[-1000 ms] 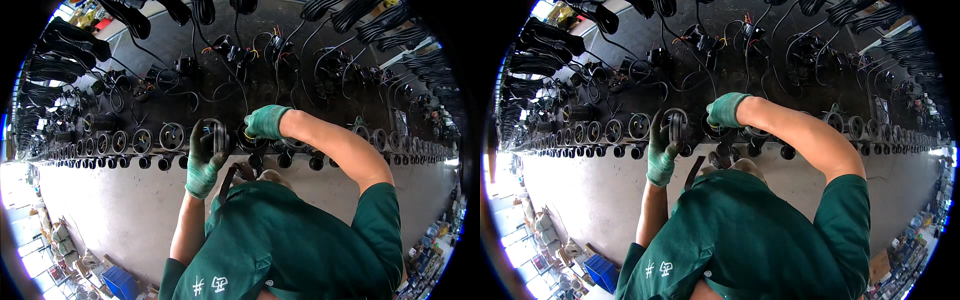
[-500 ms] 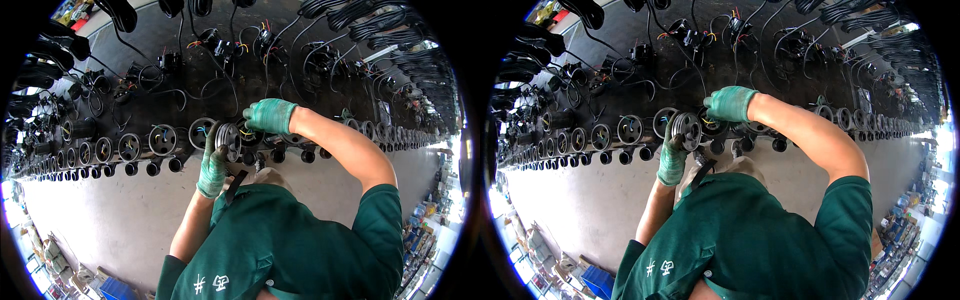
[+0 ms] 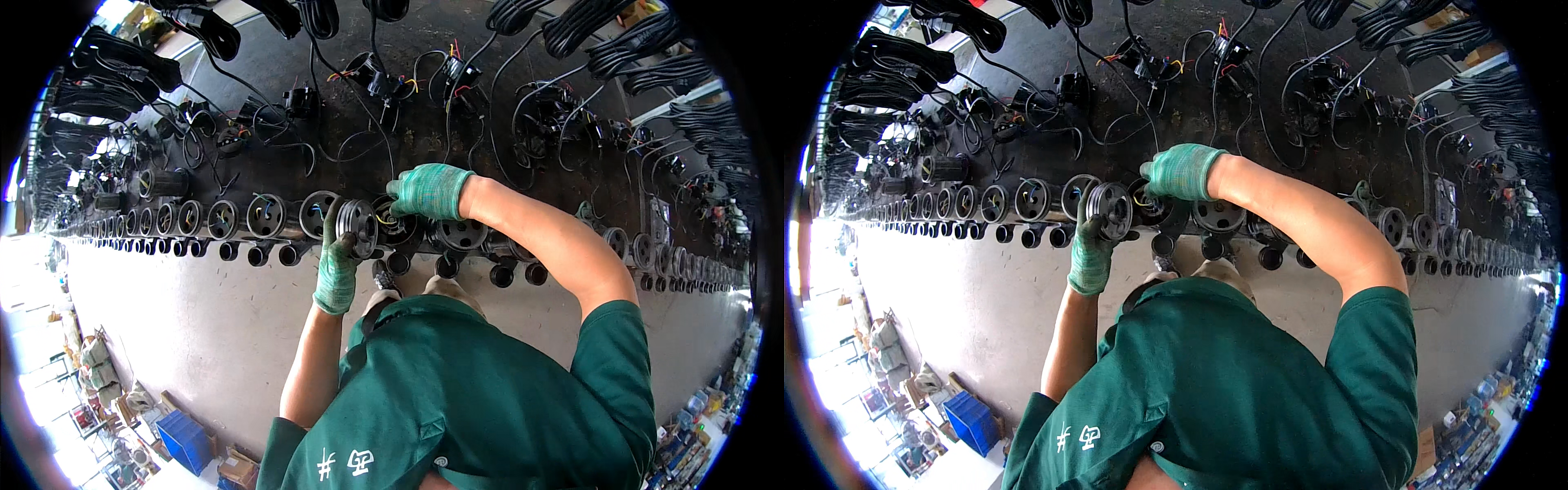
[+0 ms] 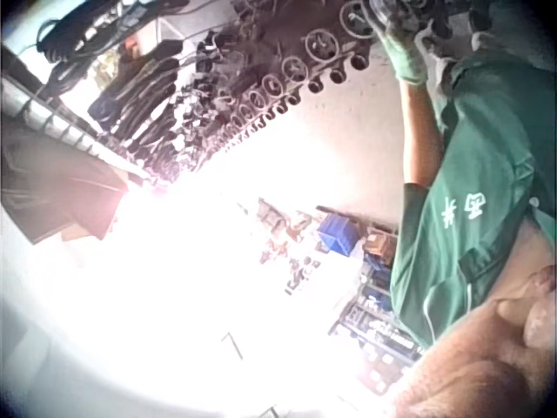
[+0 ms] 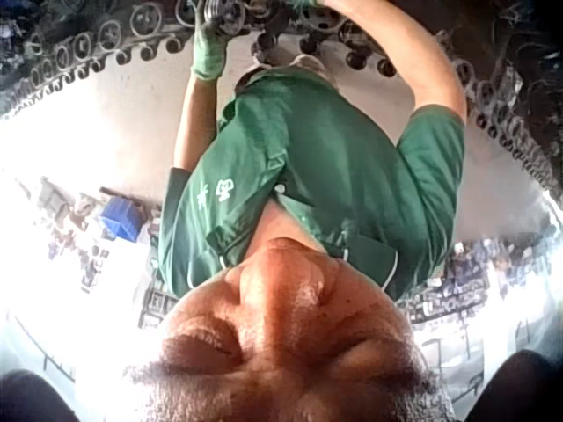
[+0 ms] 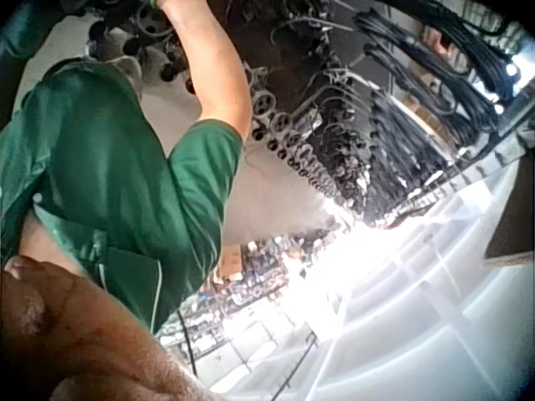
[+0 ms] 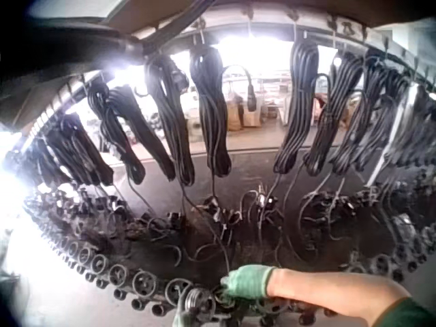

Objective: The person assembles cylindrical electrical components on a workbench, inserting wires and small parts into the units and securing them by hand. The person handles multiple units sequentially, placing each completed unit back into a row of similar components.

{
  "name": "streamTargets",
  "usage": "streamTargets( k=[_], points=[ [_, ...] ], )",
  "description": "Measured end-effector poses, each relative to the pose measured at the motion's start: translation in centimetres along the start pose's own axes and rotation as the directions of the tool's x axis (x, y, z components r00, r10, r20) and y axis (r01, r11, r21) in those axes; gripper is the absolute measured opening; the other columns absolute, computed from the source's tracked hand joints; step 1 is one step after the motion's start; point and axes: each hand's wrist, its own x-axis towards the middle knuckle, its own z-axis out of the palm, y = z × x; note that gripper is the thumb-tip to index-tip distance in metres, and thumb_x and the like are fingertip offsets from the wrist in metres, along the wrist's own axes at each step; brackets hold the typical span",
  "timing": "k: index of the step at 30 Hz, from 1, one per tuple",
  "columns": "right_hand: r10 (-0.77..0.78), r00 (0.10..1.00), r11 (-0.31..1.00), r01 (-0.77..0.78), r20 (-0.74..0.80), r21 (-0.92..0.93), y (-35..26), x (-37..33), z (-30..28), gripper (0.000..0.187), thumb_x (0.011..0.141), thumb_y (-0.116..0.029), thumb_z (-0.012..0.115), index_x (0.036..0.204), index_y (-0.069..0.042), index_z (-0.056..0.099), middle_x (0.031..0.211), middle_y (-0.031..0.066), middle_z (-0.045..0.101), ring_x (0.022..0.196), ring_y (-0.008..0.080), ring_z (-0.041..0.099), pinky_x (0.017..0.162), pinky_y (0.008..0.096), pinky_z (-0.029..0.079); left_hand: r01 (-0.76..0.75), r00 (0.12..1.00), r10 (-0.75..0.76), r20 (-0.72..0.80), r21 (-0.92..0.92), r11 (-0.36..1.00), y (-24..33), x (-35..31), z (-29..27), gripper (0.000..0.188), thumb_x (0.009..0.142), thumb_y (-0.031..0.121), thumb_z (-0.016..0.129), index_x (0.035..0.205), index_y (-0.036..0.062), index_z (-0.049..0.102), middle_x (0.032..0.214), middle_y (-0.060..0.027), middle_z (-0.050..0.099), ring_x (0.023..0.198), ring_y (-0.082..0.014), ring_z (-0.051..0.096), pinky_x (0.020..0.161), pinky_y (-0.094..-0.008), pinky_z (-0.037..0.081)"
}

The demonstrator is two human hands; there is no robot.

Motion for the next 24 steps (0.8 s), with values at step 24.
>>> streamTargets(
  k=[24],
  points=[
    [0.058,0.985,0.906,0.017,-0.163,0.423,3.0,-1.0,2.0,0.019,0.091,-0.015,0.071,0.108,-0.007,0.076,0.111,0.0142,0.071,0.106,0.0373,0.069,0.092,0.0445,0.055,-0.219,0.968,0.235,0.086,0.747,0.628,-1.6,2.8,3.7,0.096,0.09,0.006,0.076,0.168,0.0059,0.02,0.149,-0.0162,0.052,0.133,-0.0236,0.057,0.11,-0.0393,0.053]
  ],
)
